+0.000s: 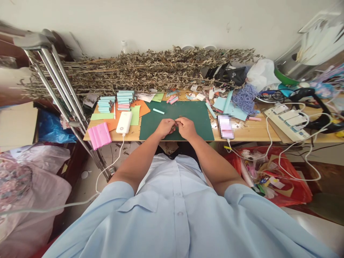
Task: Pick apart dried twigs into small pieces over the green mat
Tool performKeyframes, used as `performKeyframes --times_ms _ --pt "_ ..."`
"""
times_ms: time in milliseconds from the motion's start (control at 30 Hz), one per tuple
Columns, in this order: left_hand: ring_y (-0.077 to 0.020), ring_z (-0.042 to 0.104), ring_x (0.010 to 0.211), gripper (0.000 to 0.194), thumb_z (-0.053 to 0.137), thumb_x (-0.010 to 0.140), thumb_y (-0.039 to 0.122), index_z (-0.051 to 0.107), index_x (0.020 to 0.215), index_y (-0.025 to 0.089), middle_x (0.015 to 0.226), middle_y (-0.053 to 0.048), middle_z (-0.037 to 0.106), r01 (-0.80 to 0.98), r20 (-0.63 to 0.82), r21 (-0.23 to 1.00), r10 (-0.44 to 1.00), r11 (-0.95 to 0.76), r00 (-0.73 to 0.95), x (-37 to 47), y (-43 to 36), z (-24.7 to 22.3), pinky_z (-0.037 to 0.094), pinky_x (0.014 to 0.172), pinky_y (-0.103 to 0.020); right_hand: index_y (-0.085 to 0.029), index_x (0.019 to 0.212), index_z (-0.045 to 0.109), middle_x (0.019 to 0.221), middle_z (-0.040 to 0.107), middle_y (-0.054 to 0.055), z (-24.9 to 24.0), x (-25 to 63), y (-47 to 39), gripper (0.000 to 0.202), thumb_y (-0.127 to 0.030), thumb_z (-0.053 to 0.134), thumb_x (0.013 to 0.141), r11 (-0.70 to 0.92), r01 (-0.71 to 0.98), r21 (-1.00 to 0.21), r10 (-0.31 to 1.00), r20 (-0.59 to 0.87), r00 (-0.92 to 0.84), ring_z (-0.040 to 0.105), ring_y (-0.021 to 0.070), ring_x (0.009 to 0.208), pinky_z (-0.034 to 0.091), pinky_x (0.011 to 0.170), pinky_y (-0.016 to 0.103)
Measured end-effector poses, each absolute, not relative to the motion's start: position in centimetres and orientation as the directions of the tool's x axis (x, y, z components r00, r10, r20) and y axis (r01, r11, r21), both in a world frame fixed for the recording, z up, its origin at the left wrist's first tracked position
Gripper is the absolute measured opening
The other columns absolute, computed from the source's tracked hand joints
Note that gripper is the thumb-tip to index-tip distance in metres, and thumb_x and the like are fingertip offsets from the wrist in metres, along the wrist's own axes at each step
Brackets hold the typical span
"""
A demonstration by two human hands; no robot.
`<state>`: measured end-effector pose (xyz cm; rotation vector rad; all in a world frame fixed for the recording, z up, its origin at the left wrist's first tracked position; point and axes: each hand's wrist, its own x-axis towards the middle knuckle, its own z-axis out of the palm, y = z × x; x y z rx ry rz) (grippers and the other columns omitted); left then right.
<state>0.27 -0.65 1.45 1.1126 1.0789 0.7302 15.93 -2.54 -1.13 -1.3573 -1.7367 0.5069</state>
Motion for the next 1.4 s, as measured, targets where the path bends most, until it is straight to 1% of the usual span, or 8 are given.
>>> performKeyframes --times_ms 133,300,400,567,633,967,1167,1400 --pt "-0.0069 0.043 0.038 0.014 0.056 0.086 0.018 0.063 0.075 0.014 0.051 0.0 0.057 0.046 -0.293 0.954 0.893 0.295 0.341 0.3 -0.7 1.4 0.026 0.041 -0.019 -0.021 0.095 0.076 0.078 0.073 0.003 -1.9 15.7 -2.2 0.022 -0.036 0.061 0.088 0.095 0.291 -0.952 0.988 0.127 0.092 0.068 0.0187 0.071 0.061 0.071 0.035" --pt "-0.0069 0.044 0.038 0.013 0.055 0.085 0.018 0.062 0.074 0.015 0.052 0.001 0.057 0.027 -0.277 0.958 0.89 0.287 0.362 0.2 -0.7 1.3 0.026 0.041 -0.019 -0.02 0.097 0.074 0.077 0.072 0.001 -2.3 15.3 -2.0 0.028 -0.043 0.068 0.082 -0.036 0.03 -0.999 0.977 -0.029 0.213 0.064 0.014 0.063 0.059 0.061 0.03" --pt "-0.0069 0.044 0.038 0.013 0.055 0.085 0.019 0.063 0.075 0.015 0.052 0.001 0.057 0.03 -0.3 0.95 0.888 0.31 0.347 0.3 -0.6 1.2 0.026 0.041 -0.019 -0.02 0.098 0.076 0.081 0.074 0.002 -2.0 15.3 -2.2 0.028 -0.041 0.068 0.083 -0.007 0.077 -0.997 0.979 0.009 0.203 0.067 0.0157 0.067 0.06 0.065 0.032" --pt "-0.0073 0.045 0.039 0.014 0.058 0.086 0.023 0.062 0.075 0.015 0.055 0.0 0.058 -0.007 -0.31 0.943 0.886 0.332 0.344 0.1 -0.5 0.9 0.024 0.04 -0.02 -0.024 0.092 0.08 0.104 0.077 0.005 -1.3 15.6 -2.8 0.015 -0.029 0.067 0.086 0.227 0.386 -0.894 0.959 0.274 0.072 0.072 0.022 0.101 0.058 0.097 0.04" --pt "-0.0075 0.046 0.039 0.017 0.06 0.088 0.027 0.062 0.077 0.015 0.056 -0.001 0.059 -0.034 -0.308 0.939 0.878 0.343 0.366 -0.1 -0.5 0.8 0.024 0.04 -0.02 -0.024 0.093 0.08 0.105 0.078 0.006 -1.2 15.8 -2.9 0.015 -0.024 0.066 0.087 0.295 0.452 -0.842 0.937 0.347 0.035 0.071 0.0223 0.104 0.056 0.101 0.041" --pt "-0.0063 0.045 0.039 0.024 0.063 0.094 0.038 0.062 0.085 0.015 0.057 0.001 0.058 -0.046 -0.299 0.943 0.9 0.329 0.318 0.2 -0.7 1.0 0.025 0.041 -0.019 -0.024 0.093 0.078 0.099 0.079 0.005 -1.2 16.2 -2.8 0.017 -0.026 0.062 0.087 0.287 0.518 -0.806 0.935 0.354 0.033 0.072 0.0216 0.092 0.058 0.089 0.038" --pt "-0.0062 0.045 0.041 0.015 0.057 0.09 0.018 0.062 0.076 0.015 0.056 0.002 0.056 0.057 -0.26 0.966 0.929 0.254 0.263 0.5 -0.9 1.0 0.028 0.042 -0.019 -0.023 0.088 0.078 0.086 0.078 0.003 -1.6 16.1 -2.8 0.015 -0.029 0.065 0.083 0.2 0.496 -0.845 0.953 0.286 0.102 0.071 0.0208 0.078 0.058 0.081 0.036" --pt "-0.0064 0.045 0.042 0.016 0.055 0.089 0.017 0.062 0.074 0.015 0.055 0.002 0.057 0.126 -0.254 0.965 0.938 0.23 0.237 1.0 -0.9 1.1 0.031 0.044 -0.019 -0.021 0.091 0.077 0.079 0.076 0.004 -1.5 15.9 -2.1 0.02 -0.036 0.067 0.084 0.086 0.374 -0.923 0.944 0.195 0.265 0.069 0.0207 0.07 0.06 0.074 0.036"
